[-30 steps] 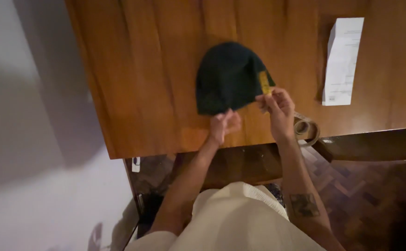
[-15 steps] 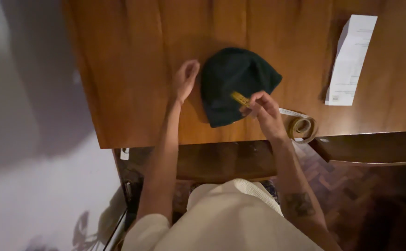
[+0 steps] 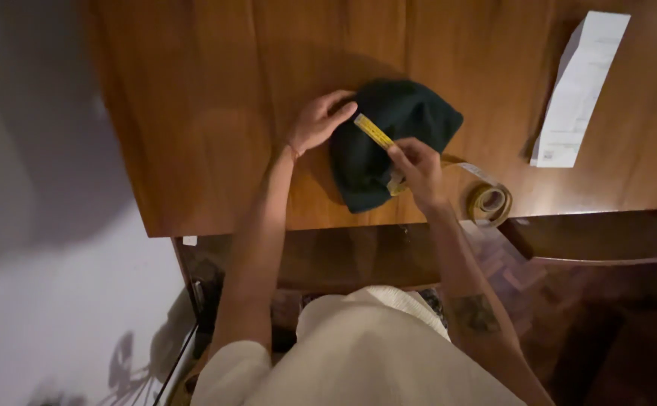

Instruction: Measure a beanie and a piece of paper using a measuring tape, then cut the paper with scissors.

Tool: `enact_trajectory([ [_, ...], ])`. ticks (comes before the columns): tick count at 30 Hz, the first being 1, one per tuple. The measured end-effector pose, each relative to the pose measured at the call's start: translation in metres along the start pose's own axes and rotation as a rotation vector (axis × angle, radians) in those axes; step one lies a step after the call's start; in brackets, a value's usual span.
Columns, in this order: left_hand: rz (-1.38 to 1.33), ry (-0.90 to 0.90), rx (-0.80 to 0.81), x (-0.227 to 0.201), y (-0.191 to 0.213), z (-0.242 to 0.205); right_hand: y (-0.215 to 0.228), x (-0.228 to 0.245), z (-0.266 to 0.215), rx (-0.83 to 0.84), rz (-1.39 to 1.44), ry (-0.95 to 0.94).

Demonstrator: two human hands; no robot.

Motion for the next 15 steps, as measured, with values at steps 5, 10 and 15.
enact_trajectory([
  [5,-0.059,-0.066,-0.049,-0.062,0.015,-0.035,0.001,0.029,-0.026,0.007,0.054,-0.018],
  [10,-0.186,-0.039,0.006,-0.084,0.015,-0.046,0.004,0.048,-0.040,-0.052,0.049,-0.033],
  [15,-0.218,-0.113,-0.054,-0.089,0.018,-0.049,0.015,0.036,-0.044,-0.052,0.056,0.025],
])
Point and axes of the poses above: each hand's wrist, its own z-axis towards the middle knuckle, its own y-axis out of the back of the hand, x = y × z, the point moved 6 cm from there along z, towards the middle knuckle, and after that the axes turned 15 degrees about z, right-handed, at the moved point
